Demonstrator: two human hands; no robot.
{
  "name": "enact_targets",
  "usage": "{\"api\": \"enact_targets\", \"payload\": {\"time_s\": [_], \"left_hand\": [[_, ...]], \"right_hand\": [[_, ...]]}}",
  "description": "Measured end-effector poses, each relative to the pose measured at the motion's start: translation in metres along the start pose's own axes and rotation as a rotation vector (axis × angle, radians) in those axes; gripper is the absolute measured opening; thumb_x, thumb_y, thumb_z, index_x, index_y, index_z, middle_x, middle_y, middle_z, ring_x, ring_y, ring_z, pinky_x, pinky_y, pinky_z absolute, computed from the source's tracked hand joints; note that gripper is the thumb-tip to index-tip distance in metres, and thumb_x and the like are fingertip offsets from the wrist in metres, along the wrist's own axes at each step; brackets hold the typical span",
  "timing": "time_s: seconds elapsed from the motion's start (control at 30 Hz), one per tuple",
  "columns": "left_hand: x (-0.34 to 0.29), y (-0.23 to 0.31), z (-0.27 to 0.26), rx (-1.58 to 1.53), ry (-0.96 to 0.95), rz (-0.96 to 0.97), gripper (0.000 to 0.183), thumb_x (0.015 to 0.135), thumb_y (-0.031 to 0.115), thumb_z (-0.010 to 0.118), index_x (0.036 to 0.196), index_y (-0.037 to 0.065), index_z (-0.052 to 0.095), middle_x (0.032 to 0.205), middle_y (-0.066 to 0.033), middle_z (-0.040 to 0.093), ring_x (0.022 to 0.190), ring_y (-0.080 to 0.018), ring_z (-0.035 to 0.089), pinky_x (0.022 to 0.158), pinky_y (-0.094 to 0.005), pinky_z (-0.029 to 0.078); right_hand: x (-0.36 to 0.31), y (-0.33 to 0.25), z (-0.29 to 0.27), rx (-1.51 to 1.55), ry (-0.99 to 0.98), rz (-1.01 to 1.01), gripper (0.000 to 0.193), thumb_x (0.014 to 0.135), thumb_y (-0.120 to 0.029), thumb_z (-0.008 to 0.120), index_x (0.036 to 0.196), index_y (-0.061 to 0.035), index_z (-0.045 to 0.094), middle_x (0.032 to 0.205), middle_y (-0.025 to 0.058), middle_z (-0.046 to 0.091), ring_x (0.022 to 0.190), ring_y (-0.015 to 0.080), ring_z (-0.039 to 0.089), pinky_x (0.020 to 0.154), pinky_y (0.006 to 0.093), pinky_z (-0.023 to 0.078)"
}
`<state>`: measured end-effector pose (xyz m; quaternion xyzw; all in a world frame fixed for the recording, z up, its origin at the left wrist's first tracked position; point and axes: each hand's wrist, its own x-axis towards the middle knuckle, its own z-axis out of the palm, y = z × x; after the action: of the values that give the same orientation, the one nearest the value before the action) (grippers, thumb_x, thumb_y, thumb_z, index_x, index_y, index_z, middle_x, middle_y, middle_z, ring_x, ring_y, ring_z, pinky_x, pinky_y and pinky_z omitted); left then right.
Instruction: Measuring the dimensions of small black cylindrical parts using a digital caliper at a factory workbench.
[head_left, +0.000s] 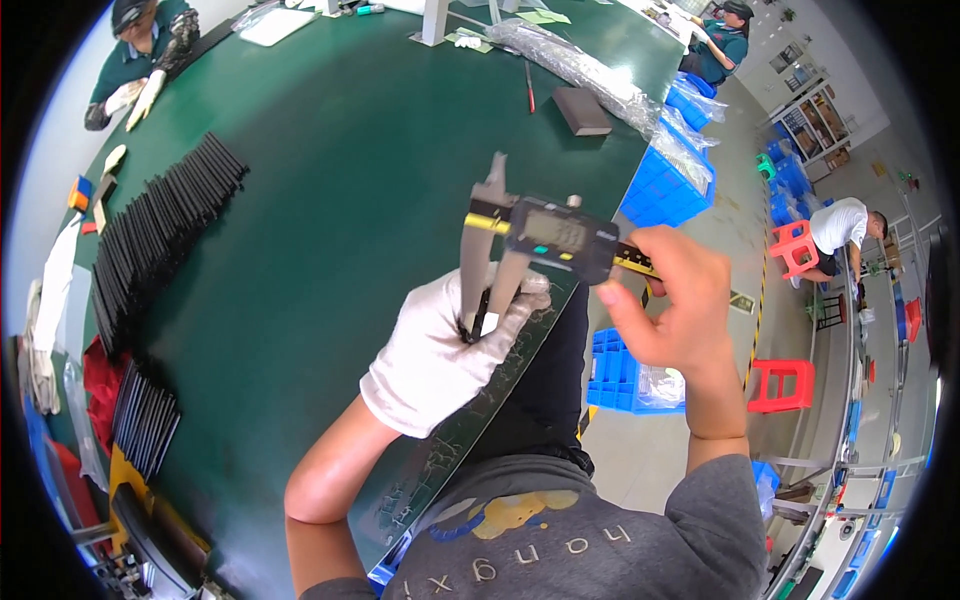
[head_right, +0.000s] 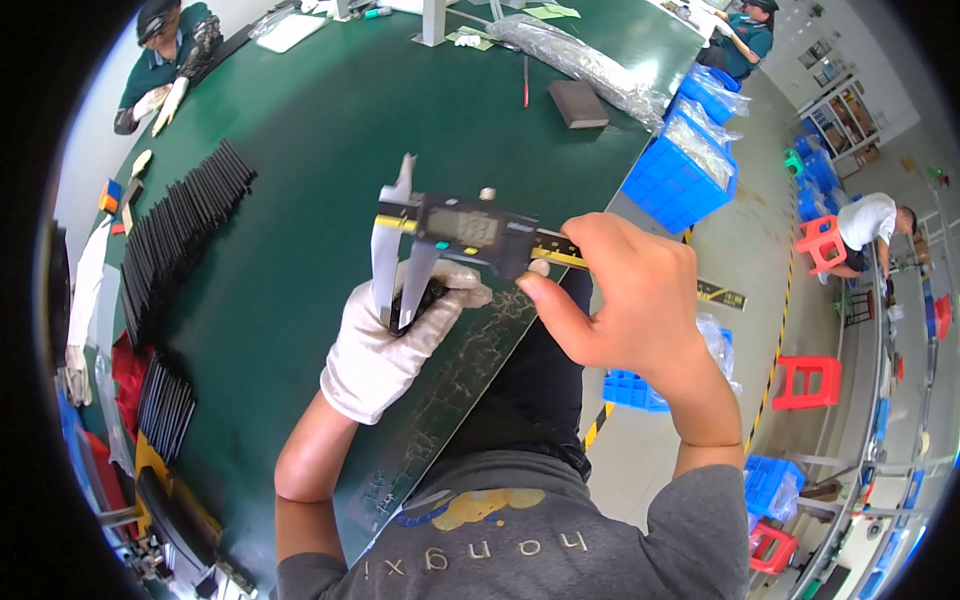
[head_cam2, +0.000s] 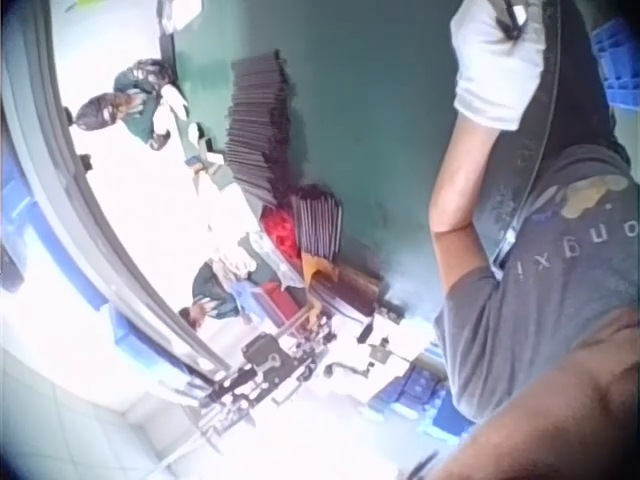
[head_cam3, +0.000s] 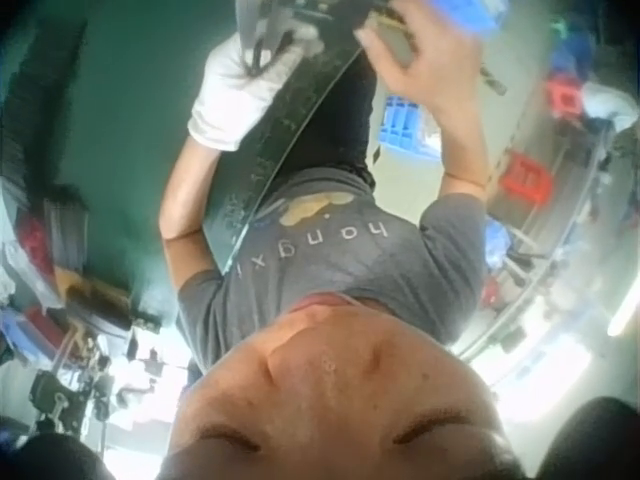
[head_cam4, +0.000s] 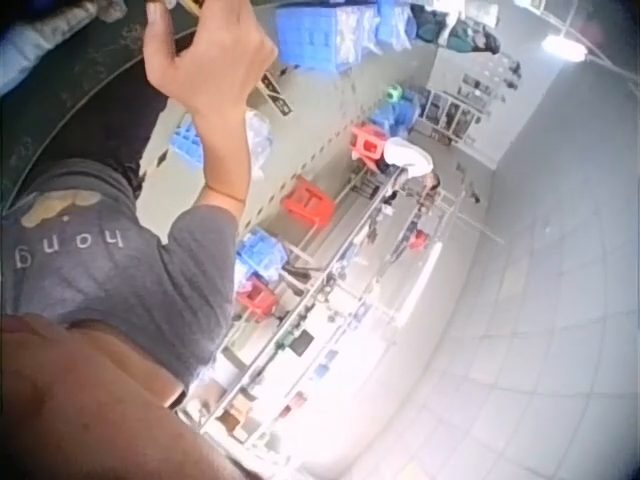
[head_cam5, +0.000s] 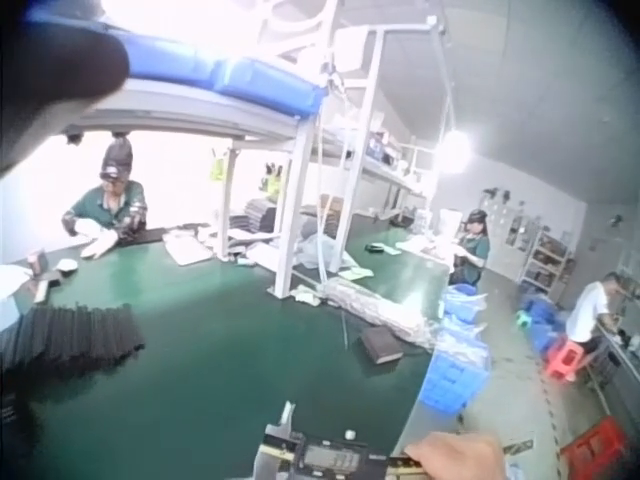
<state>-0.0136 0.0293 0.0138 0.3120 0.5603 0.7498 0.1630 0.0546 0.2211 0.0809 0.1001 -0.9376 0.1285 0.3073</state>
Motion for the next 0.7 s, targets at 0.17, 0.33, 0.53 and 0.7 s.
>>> {"api": "enact_targets", "payload": {"time_s": [0.17, 0.33, 0.53, 0.7], "left_hand": [[0.001, 0.005, 0.003, 0.097, 0.103, -0.014, 0.015, 0.085, -0.002, 0.059, 0.099, 0.002, 0.063, 0.083, -0.0033, 0.063, 0.073, -0.0086, 0.058, 0.067, -0.0227, 0.047], [0.001, 0.003, 0.004, 0.184, 0.162, -0.046, 0.013, 0.083, -0.002, 0.06, 0.095, 0.002, 0.064, 0.078, -0.0009, 0.06, 0.064, -0.0047, 0.05, 0.057, -0.0203, 0.042], [0.0, 0.002, 0.006, 0.139, 0.196, 0.002, 0.018, 0.079, -0.005, 0.059, 0.095, 0.003, 0.064, 0.073, 0.0007, 0.056, 0.061, -0.0031, 0.045, 0.054, -0.0197, 0.039], [0.0, -0.005, 0.002, 0.183, 0.144, 0.044, 0.02, 0.078, -0.007, 0.059, 0.095, 0.002, 0.063, 0.074, 0.001, 0.056, 0.061, -0.0031, 0.044, 0.054, -0.0196, 0.038]], "right_hand": [[-0.005, -0.006, -0.006, -0.012, -0.052, 0.197, 0.026, 0.071, -0.022, 0.074, 0.082, -0.0037, 0.059, 0.063, 0.0041, 0.055, 0.045, 0.0175, 0.045, 0.042, 0.0281, 0.035], [-0.005, -0.008, -0.006, -0.01, -0.067, 0.199, 0.027, 0.071, -0.024, 0.075, 0.079, -0.0038, 0.059, 0.062, 0.0042, 0.054, 0.045, 0.0174, 0.045, 0.042, 0.0284, 0.034], [-0.003, -0.013, -0.005, -0.011, -0.051, 0.193, 0.03, 0.069, -0.027, 0.077, 0.074, -0.0043, 0.059, 0.059, 0.0045, 0.053, 0.045, 0.0184, 0.047, 0.042, 0.0287, 0.034], [-0.001, -0.012, -0.009, -0.057, -0.051, 0.182, 0.032, 0.067, -0.031, 0.078, 0.069, -0.0052, 0.058, 0.056, 0.0047, 0.051, 0.045, 0.0203, 0.047, 0.041, 0.0293, 0.034]]}}
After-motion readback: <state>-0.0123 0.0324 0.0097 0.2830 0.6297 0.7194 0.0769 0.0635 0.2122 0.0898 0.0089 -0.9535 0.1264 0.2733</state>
